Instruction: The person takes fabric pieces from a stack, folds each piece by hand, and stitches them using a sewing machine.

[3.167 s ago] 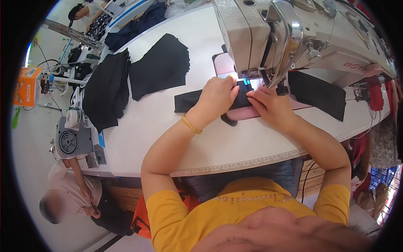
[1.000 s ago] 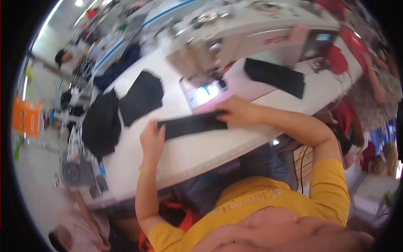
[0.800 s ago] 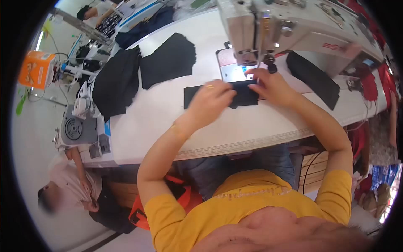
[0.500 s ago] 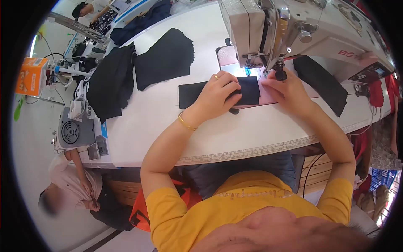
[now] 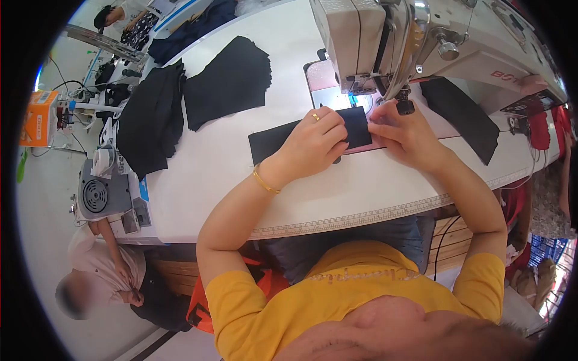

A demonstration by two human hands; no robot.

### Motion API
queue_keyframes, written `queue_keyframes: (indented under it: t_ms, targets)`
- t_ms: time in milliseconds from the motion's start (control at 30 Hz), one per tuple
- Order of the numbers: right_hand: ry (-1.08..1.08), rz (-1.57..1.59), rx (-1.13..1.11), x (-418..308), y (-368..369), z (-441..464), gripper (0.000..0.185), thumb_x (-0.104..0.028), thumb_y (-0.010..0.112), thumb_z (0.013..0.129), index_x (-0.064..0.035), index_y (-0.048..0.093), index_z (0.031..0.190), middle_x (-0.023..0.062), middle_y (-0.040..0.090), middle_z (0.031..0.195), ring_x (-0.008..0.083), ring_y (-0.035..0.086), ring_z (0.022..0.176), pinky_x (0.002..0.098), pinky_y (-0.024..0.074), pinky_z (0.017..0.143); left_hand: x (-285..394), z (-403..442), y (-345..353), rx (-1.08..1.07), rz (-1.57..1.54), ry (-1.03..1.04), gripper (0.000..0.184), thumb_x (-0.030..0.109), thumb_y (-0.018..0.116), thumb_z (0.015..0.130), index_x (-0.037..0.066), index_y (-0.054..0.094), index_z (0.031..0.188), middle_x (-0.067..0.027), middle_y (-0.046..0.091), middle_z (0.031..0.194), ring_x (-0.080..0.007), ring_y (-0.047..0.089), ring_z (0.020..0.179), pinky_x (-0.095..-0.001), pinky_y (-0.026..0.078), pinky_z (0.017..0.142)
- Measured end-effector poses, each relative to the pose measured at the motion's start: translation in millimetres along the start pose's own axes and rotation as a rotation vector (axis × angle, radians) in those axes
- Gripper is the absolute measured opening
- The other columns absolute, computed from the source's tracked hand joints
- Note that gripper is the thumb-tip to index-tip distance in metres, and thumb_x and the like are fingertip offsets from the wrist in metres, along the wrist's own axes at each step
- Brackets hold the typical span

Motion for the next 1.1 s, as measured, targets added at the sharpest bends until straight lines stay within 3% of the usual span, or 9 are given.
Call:
queue_keyframes:
  t_ms: [233,400,500,567,700,1100]
  targets:
    - [-0.007,-0.003,0.002,0.0,-0.4,0.1,0.034,0.005,0.073,0.065,-0.0053,0.067,0.097,0.0081,0.058,0.097,0.0284,0.06,0.091,0.0407,0.0461,0.074,0.8,-1.0,2.3,-0.035,-0.045,0.038,0.015,0.002,0.069,0.075,0.003,0.057,0.083,-0.0092,0.054,0.092,-0.0291,0.056,0.095,-0.0392,0.047,0.084]
    - [0.009,-0.034,-0.025,-1.5,-2.9,-2.1,0.032,0.001,0.074,0.066,-0.0051,0.067,0.097,0.0083,0.06,0.101,0.0284,0.06,0.095,0.0411,0.0469,0.076,0.7,-2.4,5.0,-0.049,-0.099,0.044,0.015,-0.001,0.067,0.077,0.002,0.057,0.089,-0.0135,0.058,0.119,-0.0353,0.054,0.118,-0.043,0.046,0.097]
    - [-0.104,-0.111,-0.076,-10.5,-9.5,0.1,0.031,-0.003,0.074,0.067,-0.005,0.067,0.097,0.008,0.062,0.108,0.028,0.06,0.1,0.0414,0.0482,0.08,-1.1,-2.2,5.0,-0.069,-0.092,0.016,0.021,0.0,0.068,0.078,0.001,0.058,0.097,-0.0144,0.057,0.124,-0.0362,0.053,0.119,-0.0435,0.046,0.098]
    - [-0.208,-0.059,-0.133,-14.6,-2.7,-2.3,0.03,-0.007,0.073,0.067,-0.0044,0.068,0.097,0.0067,0.064,0.114,0.0272,0.059,0.104,0.0419,0.0492,0.085,-3.1,-0.7,2.7,-0.088,-0.079,0.035,0.025,0.001,0.068,0.077,0.001,0.058,0.101,-0.0144,0.057,0.124,-0.0359,0.053,0.12,-0.0432,0.046,0.098]
    - [-0.171,-0.036,-0.111,-7.2,-0.7,-2.5,0.031,-0.007,0.074,0.068,-0.0032,0.069,0.097,0.0054,0.066,0.111,0.0266,0.06,0.104,0.0408,0.05,0.086,-11.3,-0.1,0.7,-0.107,-0.097,0.079,0.033,0.003,0.07,0.077,0.0,0.06,0.108,-0.0144,0.057,0.124,-0.0351,0.053,0.12,-0.0428,0.046,0.099]
    - [-0.119,-0.055,-0.113,-10.9,2.9,1.7,0.031,-0.005,0.074,0.067,-0.002,0.068,0.097,0.0071,0.066,0.108,0.0285,0.061,0.1,0.0363,0.0528,0.077,-20.7,2.1,-3.3,-0.098,-0.057,0.11,0.03,-0.002,0.065,0.077,0.001,0.066,0.106,-0.013,0.058,0.121,-0.0313,0.055,0.119,-0.0401,0.048,0.098]
Point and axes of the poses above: each hand's wrist, its own z-axis towards the middle knuckle, its own y-axis out of the palm, x = y × z, the point moved 4 cm from there along z, towards the middle knuckle
